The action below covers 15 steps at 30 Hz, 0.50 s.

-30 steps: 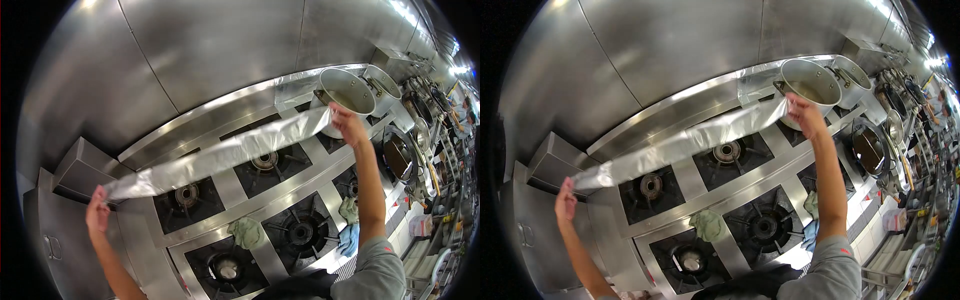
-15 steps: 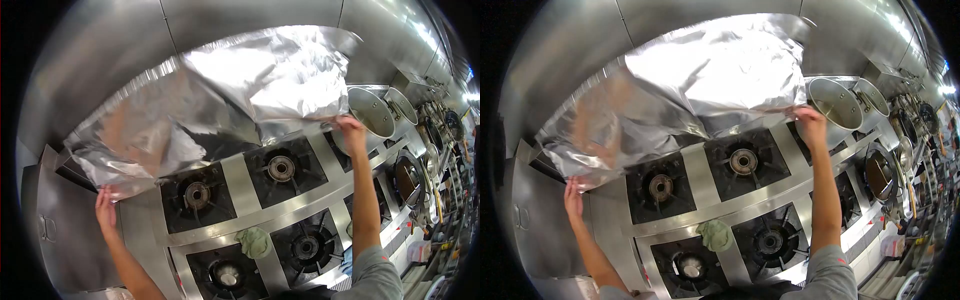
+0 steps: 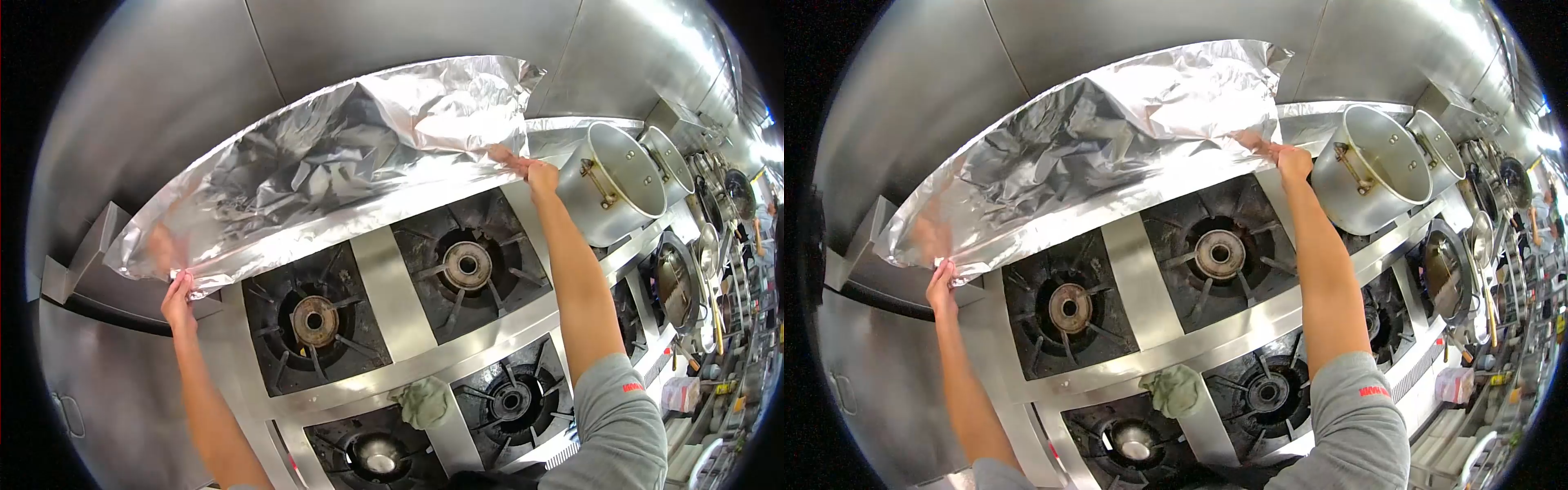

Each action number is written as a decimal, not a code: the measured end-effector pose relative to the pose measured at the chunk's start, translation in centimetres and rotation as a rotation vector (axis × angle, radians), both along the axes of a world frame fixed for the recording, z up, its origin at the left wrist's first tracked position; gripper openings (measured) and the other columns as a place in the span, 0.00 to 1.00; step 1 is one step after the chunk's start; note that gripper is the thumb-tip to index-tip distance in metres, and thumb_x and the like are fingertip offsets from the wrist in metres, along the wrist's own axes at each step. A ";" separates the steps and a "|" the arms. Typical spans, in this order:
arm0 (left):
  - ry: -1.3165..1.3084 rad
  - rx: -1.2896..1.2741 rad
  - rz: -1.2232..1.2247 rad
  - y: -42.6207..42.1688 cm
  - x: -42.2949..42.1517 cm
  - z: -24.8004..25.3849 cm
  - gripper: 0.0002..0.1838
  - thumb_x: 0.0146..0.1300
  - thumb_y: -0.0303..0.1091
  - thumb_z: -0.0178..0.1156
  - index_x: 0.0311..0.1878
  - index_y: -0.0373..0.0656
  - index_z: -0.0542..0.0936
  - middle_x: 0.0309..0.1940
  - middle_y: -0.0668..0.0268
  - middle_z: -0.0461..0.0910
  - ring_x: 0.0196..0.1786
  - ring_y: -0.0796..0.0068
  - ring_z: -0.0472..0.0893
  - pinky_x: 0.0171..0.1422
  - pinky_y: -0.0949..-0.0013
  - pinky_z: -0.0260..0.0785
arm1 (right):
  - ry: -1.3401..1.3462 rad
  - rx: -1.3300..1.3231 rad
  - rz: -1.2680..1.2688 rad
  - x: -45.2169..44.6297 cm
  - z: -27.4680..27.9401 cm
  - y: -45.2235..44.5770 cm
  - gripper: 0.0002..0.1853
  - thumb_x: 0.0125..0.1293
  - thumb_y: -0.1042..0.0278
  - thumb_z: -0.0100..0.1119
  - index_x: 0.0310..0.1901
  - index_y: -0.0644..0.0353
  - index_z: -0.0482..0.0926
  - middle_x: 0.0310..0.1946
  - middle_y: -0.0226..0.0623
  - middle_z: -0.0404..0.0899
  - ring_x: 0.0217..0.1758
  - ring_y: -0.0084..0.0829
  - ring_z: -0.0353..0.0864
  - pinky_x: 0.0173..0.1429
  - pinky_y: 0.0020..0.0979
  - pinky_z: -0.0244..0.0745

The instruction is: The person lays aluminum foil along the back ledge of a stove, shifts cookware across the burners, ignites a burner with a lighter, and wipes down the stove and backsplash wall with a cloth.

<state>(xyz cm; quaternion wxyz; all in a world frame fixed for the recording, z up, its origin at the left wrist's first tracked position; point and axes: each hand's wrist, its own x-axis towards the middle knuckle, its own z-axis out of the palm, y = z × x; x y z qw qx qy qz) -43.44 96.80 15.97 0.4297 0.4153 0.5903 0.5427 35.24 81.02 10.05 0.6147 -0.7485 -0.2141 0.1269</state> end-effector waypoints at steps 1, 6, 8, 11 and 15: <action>-0.002 -0.009 0.011 0.0 1.0 -0.3 0.17 0.60 0.29 0.66 0.53 0.39 0.80 0.42 0.70 0.83 0.40 0.85 0.79 0.41 0.80 0.67 | -0.026 -0.008 -0.047 1.7 -1.9 0.8 0.12 0.53 0.82 0.55 0.36 0.63 0.87 0.24 0.30 0.81 0.23 0.19 0.71 0.28 0.22 0.65; 0.115 -0.111 -0.057 -0.4 2.0 -2.8 0.16 0.62 0.32 0.64 0.54 0.44 0.81 0.40 0.73 0.83 0.38 0.85 0.78 0.39 0.79 0.68 | -0.103 -0.139 0.005 3.1 -3.4 0.2 0.13 0.51 0.82 0.55 0.36 0.64 0.87 0.26 0.29 0.82 0.23 0.19 0.71 0.29 0.21 0.65; 0.012 -0.068 -0.044 -0.3 2.9 -3.6 0.15 0.63 0.30 0.62 0.54 0.41 0.81 0.40 0.71 0.83 0.37 0.85 0.78 0.41 0.79 0.70 | -0.076 -0.261 0.013 3.4 -4.2 -0.1 0.13 0.48 0.74 0.59 0.34 0.53 0.88 0.29 0.31 0.86 0.31 0.26 0.82 0.41 0.27 0.74; 0.031 0.008 -0.030 2.6 1.5 -7.0 0.14 0.63 0.27 0.62 0.51 0.38 0.82 0.40 0.69 0.83 0.36 0.85 0.78 0.39 0.81 0.70 | -0.302 -0.396 -0.037 2.7 -4.8 -0.2 0.13 0.47 0.71 0.59 0.34 0.49 0.89 0.29 0.34 0.86 0.33 0.30 0.84 0.43 0.28 0.76; 0.140 0.049 0.054 4.9 2.5 -9.3 0.12 0.62 0.24 0.62 0.49 0.37 0.83 0.39 0.68 0.83 0.35 0.83 0.78 0.36 0.82 0.70 | -0.335 -0.380 -0.114 2.0 -6.1 0.6 0.12 0.48 0.68 0.57 0.32 0.46 0.89 0.30 0.35 0.86 0.35 0.33 0.85 0.45 0.30 0.78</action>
